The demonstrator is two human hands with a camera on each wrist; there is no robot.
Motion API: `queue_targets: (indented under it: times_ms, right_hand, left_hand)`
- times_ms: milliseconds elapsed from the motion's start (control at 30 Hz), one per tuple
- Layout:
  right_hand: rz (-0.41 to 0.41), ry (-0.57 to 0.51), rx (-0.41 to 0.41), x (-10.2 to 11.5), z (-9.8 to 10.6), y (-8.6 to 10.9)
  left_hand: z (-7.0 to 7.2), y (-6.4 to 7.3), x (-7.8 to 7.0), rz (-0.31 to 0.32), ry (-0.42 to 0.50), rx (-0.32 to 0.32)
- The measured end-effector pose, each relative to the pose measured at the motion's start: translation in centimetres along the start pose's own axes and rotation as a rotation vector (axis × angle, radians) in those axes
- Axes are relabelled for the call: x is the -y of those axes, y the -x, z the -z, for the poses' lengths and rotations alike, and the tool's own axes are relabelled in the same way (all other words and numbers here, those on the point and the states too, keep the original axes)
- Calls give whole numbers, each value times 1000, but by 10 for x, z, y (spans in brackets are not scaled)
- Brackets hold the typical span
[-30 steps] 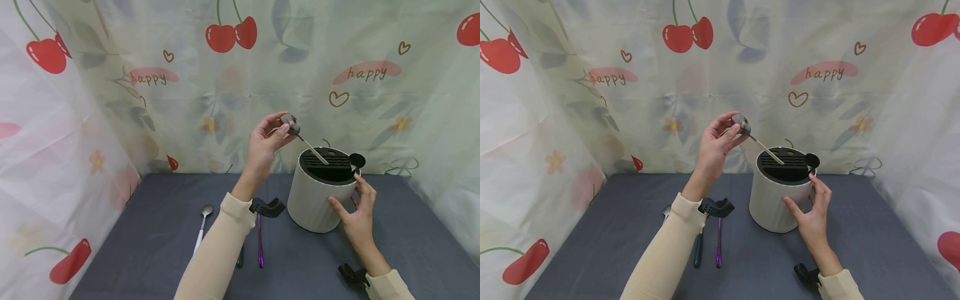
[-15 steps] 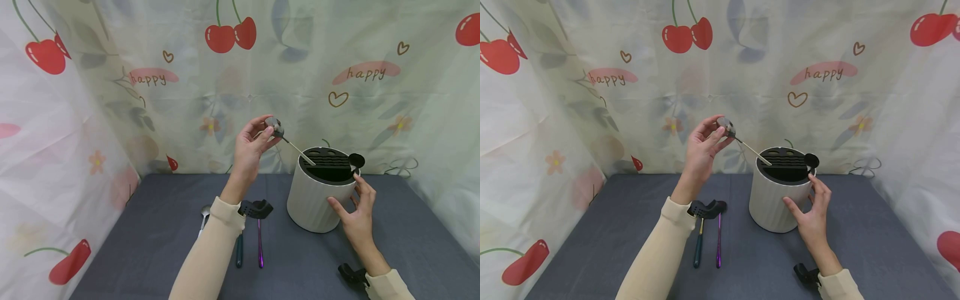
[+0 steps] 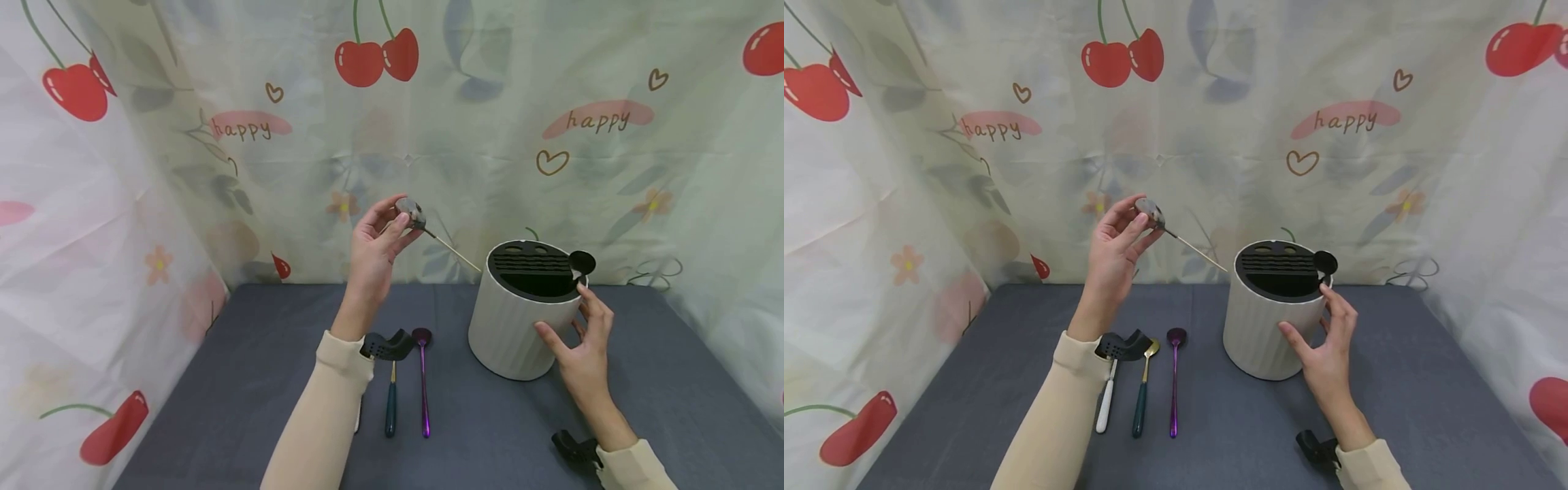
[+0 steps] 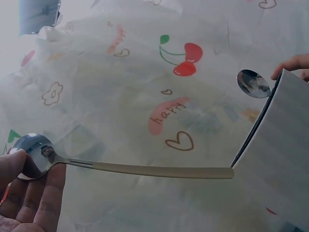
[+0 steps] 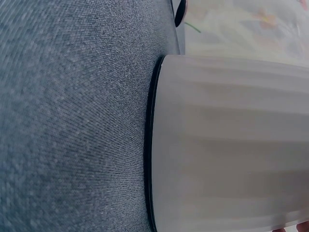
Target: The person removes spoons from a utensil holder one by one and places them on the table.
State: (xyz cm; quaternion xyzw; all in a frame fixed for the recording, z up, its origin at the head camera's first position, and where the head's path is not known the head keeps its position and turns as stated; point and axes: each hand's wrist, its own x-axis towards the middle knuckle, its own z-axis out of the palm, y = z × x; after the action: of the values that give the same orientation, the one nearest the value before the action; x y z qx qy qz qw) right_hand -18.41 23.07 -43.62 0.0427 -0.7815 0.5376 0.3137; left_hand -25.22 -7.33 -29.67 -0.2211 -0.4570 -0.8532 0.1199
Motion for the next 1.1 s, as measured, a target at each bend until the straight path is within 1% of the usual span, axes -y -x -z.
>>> queue_targets:
  times_ms: [67,200,433,700,933,1033,1100]
  right_hand:
    - [-1,0,2,0,0,0]
    - [-6,6,1,-10,0,-2]
    - [3,12,1,-18,1,-3]
    - [3,8,11,-18,2,-3]
    - [-4,11,2,-18,2,-3]
    - [-4,12,-2,-18,2,-3]
    - [-3,11,-5,-17,1,-3]
  left_hand:
    - [5,1,-2,2,0,-17]
    - [16,5,-5,9,-14,-44]
    - [41,15,-2,32,-53,-76]
    - [71,26,0,77,-123,-130]
    - [95,32,-4,87,-167,-154]
    - [107,34,-10,122,-203,-165]
    - [116,34,-15,158,-240,-170]
